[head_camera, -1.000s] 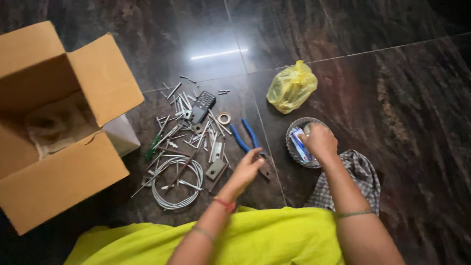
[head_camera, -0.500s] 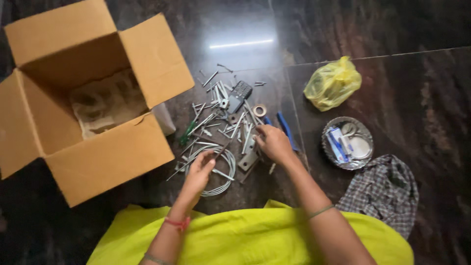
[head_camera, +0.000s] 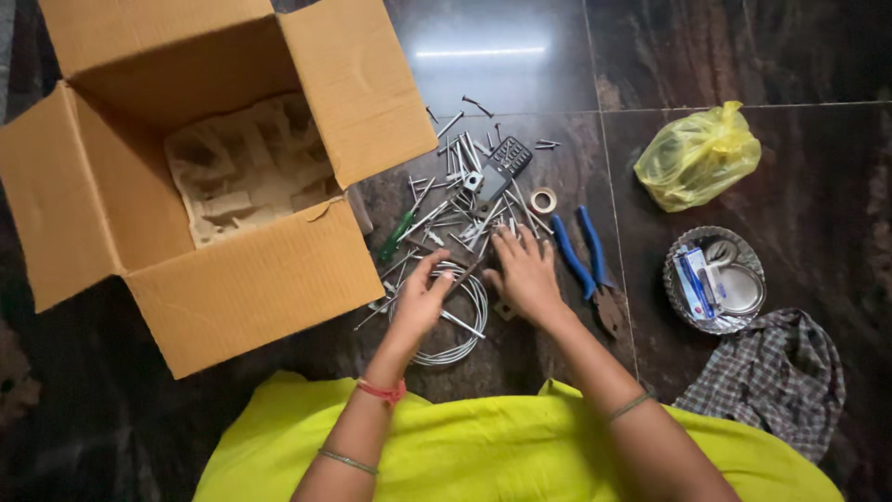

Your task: The person opens a cardboard box and removes various items including a fan box, a plastic bag, a glass plate, pliers, a screwdriver, a remote, and metal fasteners. They place the items on the floor and begin sorting them into groups.

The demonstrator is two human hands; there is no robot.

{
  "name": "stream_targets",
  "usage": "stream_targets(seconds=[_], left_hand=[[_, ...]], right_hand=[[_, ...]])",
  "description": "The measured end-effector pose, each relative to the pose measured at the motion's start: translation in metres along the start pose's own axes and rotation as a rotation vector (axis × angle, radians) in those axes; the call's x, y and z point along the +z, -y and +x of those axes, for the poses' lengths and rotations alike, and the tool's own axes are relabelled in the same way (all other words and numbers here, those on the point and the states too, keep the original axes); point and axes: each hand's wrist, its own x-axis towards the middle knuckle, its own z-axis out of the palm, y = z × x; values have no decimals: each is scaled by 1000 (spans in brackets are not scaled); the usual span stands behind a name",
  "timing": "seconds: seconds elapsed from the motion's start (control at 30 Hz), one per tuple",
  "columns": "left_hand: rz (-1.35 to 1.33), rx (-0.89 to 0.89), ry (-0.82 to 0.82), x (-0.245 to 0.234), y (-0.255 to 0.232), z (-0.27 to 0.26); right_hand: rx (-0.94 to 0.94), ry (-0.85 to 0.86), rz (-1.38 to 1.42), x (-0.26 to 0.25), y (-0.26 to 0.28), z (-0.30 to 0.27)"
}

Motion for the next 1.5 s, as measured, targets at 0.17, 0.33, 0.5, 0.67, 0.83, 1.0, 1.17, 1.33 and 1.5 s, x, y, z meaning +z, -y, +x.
stream_targets(seconds=[0.17,0.33,0.5,0.67,0.83,1.0,1.17,1.33,1.5], left_hand=[[31,238,30,4,7,3],[168,226,-30,2,13,4],[275,262,-57,1,11,4],[256,279,-41,3,5,1],[179,371,-32,11,2,-3],[209,357,-20,14,0,-5],[222,349,-15,12,-3,-4],[260,360,-26,13,-6,-4],[278,353,-36,13,-9,-7]], right_hand=[[-54,138,99,-1,22,-5],[22,135,195,-11,3,7],[205,47,88,-12,-26,9],[-79,26,76,5,-18,10],[59,-28,271,1,-32,14],[145,-196,121,-5,-64,16],[102,-148,-16,5,-74,20],[128,-129,37,4,-77,21],[124,-110,93,-4,-74,22]])
